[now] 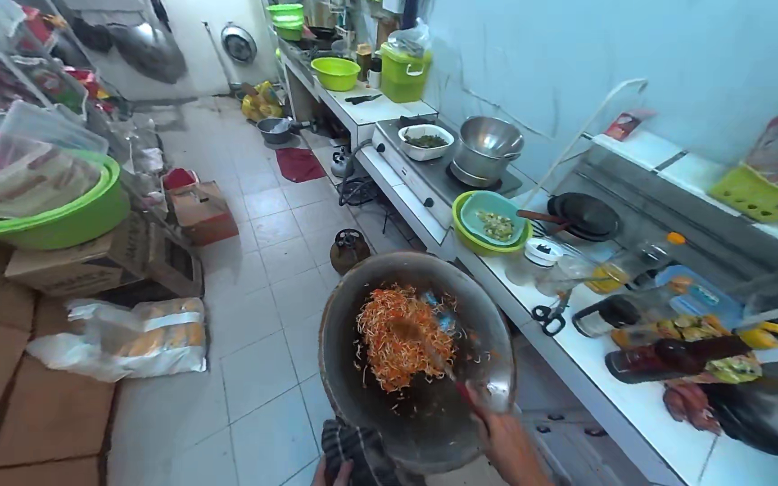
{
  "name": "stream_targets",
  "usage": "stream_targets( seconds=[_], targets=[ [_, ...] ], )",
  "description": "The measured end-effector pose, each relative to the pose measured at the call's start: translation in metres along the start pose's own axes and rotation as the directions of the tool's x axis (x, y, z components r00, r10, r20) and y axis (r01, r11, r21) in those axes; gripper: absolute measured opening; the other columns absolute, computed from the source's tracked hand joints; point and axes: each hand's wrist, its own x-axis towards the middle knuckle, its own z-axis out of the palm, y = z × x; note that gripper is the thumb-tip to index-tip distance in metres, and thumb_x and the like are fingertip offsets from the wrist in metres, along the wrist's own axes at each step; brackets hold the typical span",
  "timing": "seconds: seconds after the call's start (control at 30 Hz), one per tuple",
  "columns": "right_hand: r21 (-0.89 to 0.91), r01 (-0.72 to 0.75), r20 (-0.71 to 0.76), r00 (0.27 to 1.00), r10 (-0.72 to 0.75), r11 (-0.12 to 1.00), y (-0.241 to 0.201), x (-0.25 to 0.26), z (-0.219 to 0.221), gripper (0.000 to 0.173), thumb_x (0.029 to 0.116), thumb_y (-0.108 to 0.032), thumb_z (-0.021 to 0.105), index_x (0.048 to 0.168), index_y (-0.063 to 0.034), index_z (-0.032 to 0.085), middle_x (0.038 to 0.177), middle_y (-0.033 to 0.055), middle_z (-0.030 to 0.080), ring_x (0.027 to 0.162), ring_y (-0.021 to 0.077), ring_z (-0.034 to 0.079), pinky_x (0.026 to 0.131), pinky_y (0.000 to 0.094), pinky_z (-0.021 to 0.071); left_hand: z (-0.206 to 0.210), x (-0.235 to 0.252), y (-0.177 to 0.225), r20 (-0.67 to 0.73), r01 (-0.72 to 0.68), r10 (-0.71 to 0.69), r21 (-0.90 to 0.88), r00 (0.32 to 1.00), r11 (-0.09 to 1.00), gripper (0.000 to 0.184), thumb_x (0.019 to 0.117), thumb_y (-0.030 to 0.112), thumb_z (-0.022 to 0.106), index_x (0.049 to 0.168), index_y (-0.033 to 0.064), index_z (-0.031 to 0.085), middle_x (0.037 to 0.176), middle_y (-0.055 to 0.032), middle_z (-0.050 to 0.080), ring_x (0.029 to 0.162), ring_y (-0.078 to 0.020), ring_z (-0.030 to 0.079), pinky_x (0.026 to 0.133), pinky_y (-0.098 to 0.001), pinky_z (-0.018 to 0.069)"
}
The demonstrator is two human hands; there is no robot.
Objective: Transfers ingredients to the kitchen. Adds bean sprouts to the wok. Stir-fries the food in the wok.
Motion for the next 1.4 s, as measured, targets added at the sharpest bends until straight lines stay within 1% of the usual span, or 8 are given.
stream_targets(
  seconds=[0.27, 0.43, 0.6, 0.77, 0.93, 1.1, 1.27, 1.4],
  targets=[
    [-0.255, -0.072, 0.157, 0.981, 0.114, 0.964, 0.012, 0.150, -0.112, 0.051, 0.1077, -0.034, 0.048, 0.158, -0.0279, 0.042, 0.125, 0.0237, 0.068, 0.116, 0.0460, 0.065, 0.097, 0.0656, 0.0501, -0.010, 0.020, 0.022, -0.107, -0.018, 0.022, 0.040, 0.994, 0.999, 0.040, 0.0924, 0.008, 0.072, 0.127, -0.0086, 0.060, 0.110, -0.0250, 0.069, 0.100, -0.0302, 0.069, 0.091, -0.0500, 0.0561],
    [-0.310, -0.081, 0.188, 0.971, 0.145, 0.947, 0.090, 0.214, -0.136, 0.049, 0.1090, -0.031, 0.046, 0.157, -0.0250, 0.044, 0.128, 0.0256, 0.067, 0.119, 0.0461, 0.064, 0.101, 0.0660, 0.0476, -0.012, 0.023, 0.022, -0.126, -0.019, 0.024, 0.042, 0.992, 0.999, 0.037, 0.0911, 0.009, 0.073, 0.123, -0.0066, 0.063, 0.108, -0.0228, 0.071, 0.100, -0.0301, 0.070, 0.091, -0.0509, 0.0561],
    [-0.319, -0.164, 0.538, 0.780, 0.321, 0.933, 0.091, 0.196, -0.167, 0.043, 0.1087, -0.033, 0.052, 0.150, -0.0244, 0.054, 0.113, 0.0201, 0.069, 0.086, 0.0298, 0.065, 0.080, 0.0474, 0.0519, -0.007, 0.018, 0.022, -0.154, -0.013, 0.013, 0.004, 0.988, 1.000, 0.041, 0.0918, 0.009, 0.071, 0.129, -0.0067, 0.060, 0.113, -0.0241, 0.070, 0.103, -0.0304, 0.069, 0.093, -0.0507, 0.0554],
    [-0.383, -0.118, 0.308, 0.918, 0.248, 0.916, 0.114, 0.186, -0.170, 0.044, 0.1072, -0.031, 0.051, 0.151, -0.0216, 0.054, 0.129, 0.0238, 0.067, 0.119, 0.0439, 0.064, 0.102, 0.0641, 0.0475, -0.007, 0.023, 0.020, -0.166, -0.004, 0.011, 0.042, 0.986, 0.999, 0.040, 0.0921, 0.009, 0.072, 0.128, -0.0054, 0.061, 0.113, -0.0235, 0.070, 0.106, -0.0310, 0.068, 0.095, -0.0519, 0.0539],
    [-0.429, -0.164, 0.546, 0.737, 0.400, 0.888, 0.071, 0.134, -0.188, 0.044, 0.1095, -0.035, 0.049, 0.151, -0.0203, 0.053, 0.108, 0.0197, 0.070, 0.084, 0.0290, 0.068, 0.080, 0.0465, 0.0544, -0.008, 0.022, 0.019, -0.159, -0.019, 0.026, 0.050, 0.987, 0.999, 0.040, 0.0924, 0.010, 0.071, 0.128, -0.0058, 0.061, 0.113, -0.0234, 0.070, 0.106, -0.0305, 0.069, 0.096, -0.0513, 0.0537],
    [-0.605, -0.202, 0.286, 0.848, 0.447, 0.770, 0.025, 0.090, -0.173, 0.038, 0.1007, -0.021, 0.056, 0.135, -0.0043, 0.060, 0.131, 0.0275, 0.063, 0.122, 0.0471, 0.061, 0.095, 0.0666, 0.0498, -0.007, 0.020, 0.020, -0.142, -0.023, 0.031, 0.058, 0.989, 0.998, 0.041, 0.0934, 0.010, 0.070, 0.129, -0.0067, 0.060, 0.115, -0.0238, 0.070, 0.107, -0.0312, 0.068, 0.096, -0.0518, 0.0539],
    [-0.571, -0.041, 0.593, 0.669, 0.447, 0.820, 0.008, 0.079, -0.170, 0.042, 0.1091, -0.037, 0.047, 0.135, -0.0073, 0.062, 0.113, 0.0223, 0.068, 0.097, 0.0355, 0.069, 0.087, 0.0549, 0.0541, -0.005, 0.023, 0.018, -0.149, -0.027, 0.036, 0.058, 0.988, 0.998, 0.038, 0.0938, 0.012, 0.072, 0.127, -0.0045, 0.062, 0.111, -0.0219, 0.071, 0.103, -0.0301, 0.070, 0.093, -0.0521, 0.0545],
    [-0.676, -0.041, 0.454, 0.764, 0.459, 0.736, -0.025, 0.074, -0.174, 0.035, 0.1036, -0.022, 0.053, 0.131, -0.0015, 0.063, 0.132, 0.0260, 0.063, 0.126, 0.0440, 0.059, 0.099, 0.0645, 0.0473, -0.007, 0.022, 0.022, -0.134, -0.023, 0.030, 0.051, 0.991, 0.998, 0.035, 0.0943, 0.011, 0.071, 0.125, -0.0041, 0.062, 0.110, -0.0208, 0.071, 0.101, -0.0284, 0.070, 0.091, -0.0500, 0.0552]
  ],
)
